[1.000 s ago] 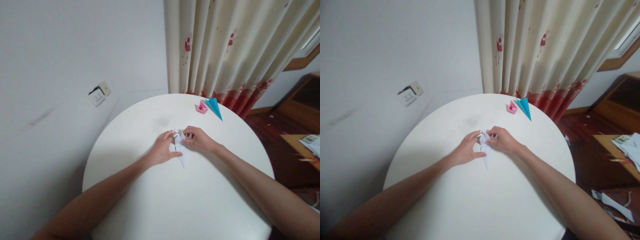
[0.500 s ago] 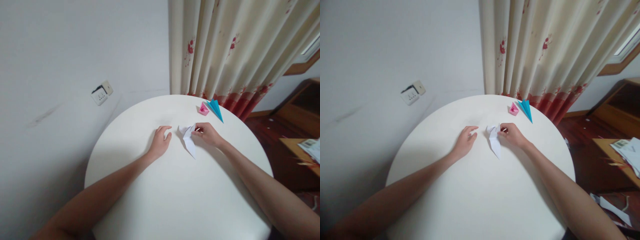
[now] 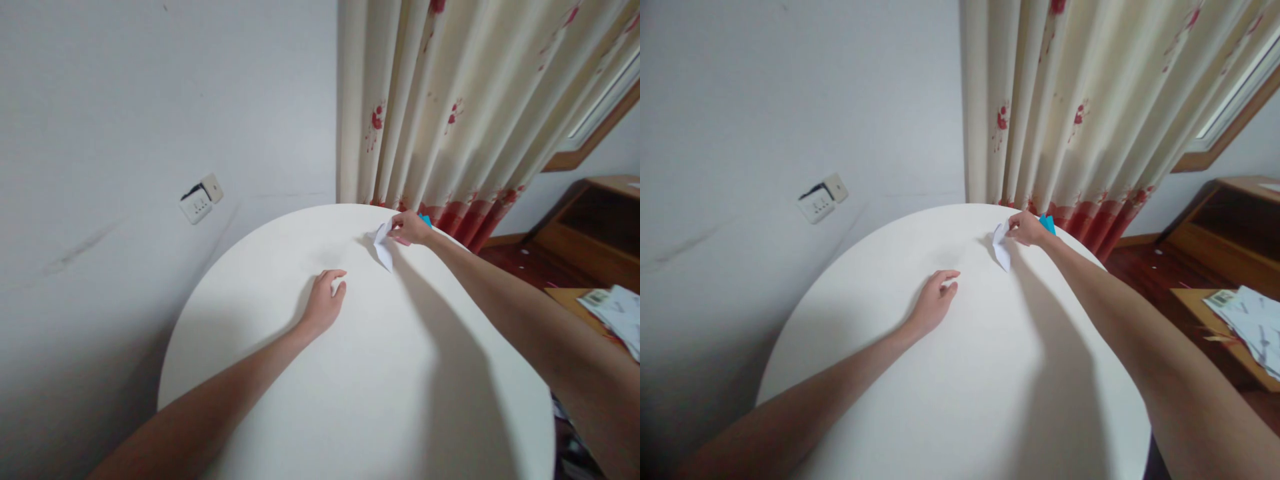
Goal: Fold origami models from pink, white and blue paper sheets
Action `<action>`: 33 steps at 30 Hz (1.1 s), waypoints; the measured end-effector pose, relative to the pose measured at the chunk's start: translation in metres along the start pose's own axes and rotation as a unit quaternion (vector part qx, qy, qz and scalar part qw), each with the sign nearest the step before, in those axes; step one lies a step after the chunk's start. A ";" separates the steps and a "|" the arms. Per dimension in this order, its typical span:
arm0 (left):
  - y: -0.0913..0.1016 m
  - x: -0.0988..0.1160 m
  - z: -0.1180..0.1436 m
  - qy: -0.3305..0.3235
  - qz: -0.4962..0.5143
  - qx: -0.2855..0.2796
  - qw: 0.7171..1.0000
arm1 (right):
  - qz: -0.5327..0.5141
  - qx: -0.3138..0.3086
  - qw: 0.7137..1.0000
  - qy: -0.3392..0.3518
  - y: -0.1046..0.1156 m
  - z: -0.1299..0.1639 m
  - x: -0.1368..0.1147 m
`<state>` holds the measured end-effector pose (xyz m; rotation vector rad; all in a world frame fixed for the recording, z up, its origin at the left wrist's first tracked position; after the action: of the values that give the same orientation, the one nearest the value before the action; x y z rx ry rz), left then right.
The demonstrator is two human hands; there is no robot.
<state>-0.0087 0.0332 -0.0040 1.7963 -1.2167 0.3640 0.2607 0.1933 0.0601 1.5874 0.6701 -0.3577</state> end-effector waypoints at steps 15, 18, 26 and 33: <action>0.001 -0.001 0.001 -0.001 -0.011 -0.020 1.000 | 0.046 -0.031 0.998 -0.043 0.005 -0.049 0.023; 0.002 -0.002 0.001 0.002 -0.016 -0.022 1.000 | 0.047 -0.015 0.998 -0.040 0.022 -0.041 0.019; 0.003 0.017 0.003 -0.071 -0.167 -0.109 0.977 | -0.043 0.260 0.964 -0.011 0.024 0.071 -0.035; -0.002 0.032 0.019 -0.060 -0.304 -0.185 0.933 | 0.047 0.078 0.994 0.058 -0.094 0.160 -0.078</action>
<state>0.0039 -0.0007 0.0058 1.7669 -0.6875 -0.3167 0.1675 0.0217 0.0095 1.7922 0.6660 -0.2530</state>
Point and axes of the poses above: each hand's wrist, its own z-axis away from the middle knuckle, its own y-axis out of the back of the hand, x = y × z, the point moved 4 cm from there along -z, towards the middle knuckle, and after that the axes turned 14 degrees about -y, right-handed, at the moved point
